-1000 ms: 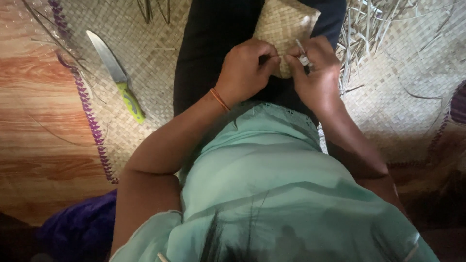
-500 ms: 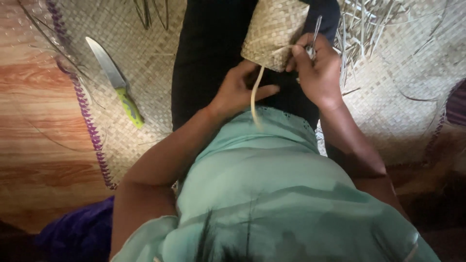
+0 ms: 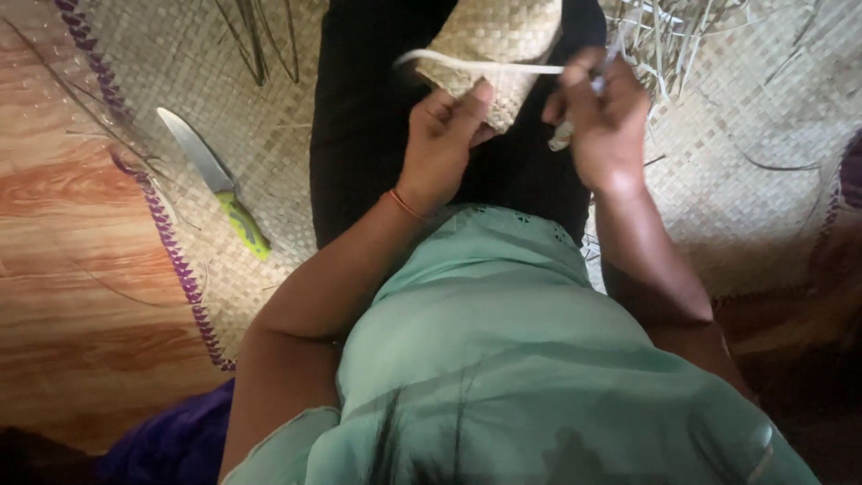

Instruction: Finishing the edge of a hand-woven basket by tucking in loose fiber ends using a small weaving tool.

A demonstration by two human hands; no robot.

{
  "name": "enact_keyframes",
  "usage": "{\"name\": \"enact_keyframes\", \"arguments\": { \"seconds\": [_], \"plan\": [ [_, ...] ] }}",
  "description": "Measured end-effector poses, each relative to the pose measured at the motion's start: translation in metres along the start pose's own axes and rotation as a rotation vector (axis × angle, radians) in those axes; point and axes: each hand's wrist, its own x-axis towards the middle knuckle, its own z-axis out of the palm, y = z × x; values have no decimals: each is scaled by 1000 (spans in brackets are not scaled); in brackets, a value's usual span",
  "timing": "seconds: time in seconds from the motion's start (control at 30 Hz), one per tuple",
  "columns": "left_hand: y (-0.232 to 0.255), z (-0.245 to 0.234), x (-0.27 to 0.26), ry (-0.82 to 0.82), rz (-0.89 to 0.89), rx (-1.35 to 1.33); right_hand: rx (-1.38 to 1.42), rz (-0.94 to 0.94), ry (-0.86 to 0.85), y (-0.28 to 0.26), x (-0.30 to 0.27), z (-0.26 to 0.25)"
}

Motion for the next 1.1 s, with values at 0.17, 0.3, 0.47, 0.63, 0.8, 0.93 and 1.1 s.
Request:
{"name": "enact_keyframes", "arguments": {
  "seconds": [0.17,0.3,0.47,0.63,0.8,0.93,1.1],
  "plan": [
    [8,2,5,-13,-63,-76,333,20,31,20,-4,-16],
    [10,5,7,-26,-66,-95,468,91,52,20,-14,-27],
    [10,1,10,-17,-92,-187,427,23,52,41,-20,-43],
    [15,0,13,-14,-93,-248,504,142,134,40,-31,-48],
    [14,-4,16,-12,-95,-268,540,197,153,46,-40,-54],
    [16,-4,16,-23,-116,-298,506,198,160,47,-44,-58],
    [12,-7,20,16,-140,-352,573,158,172,42,-47,-62]
  ]
}}
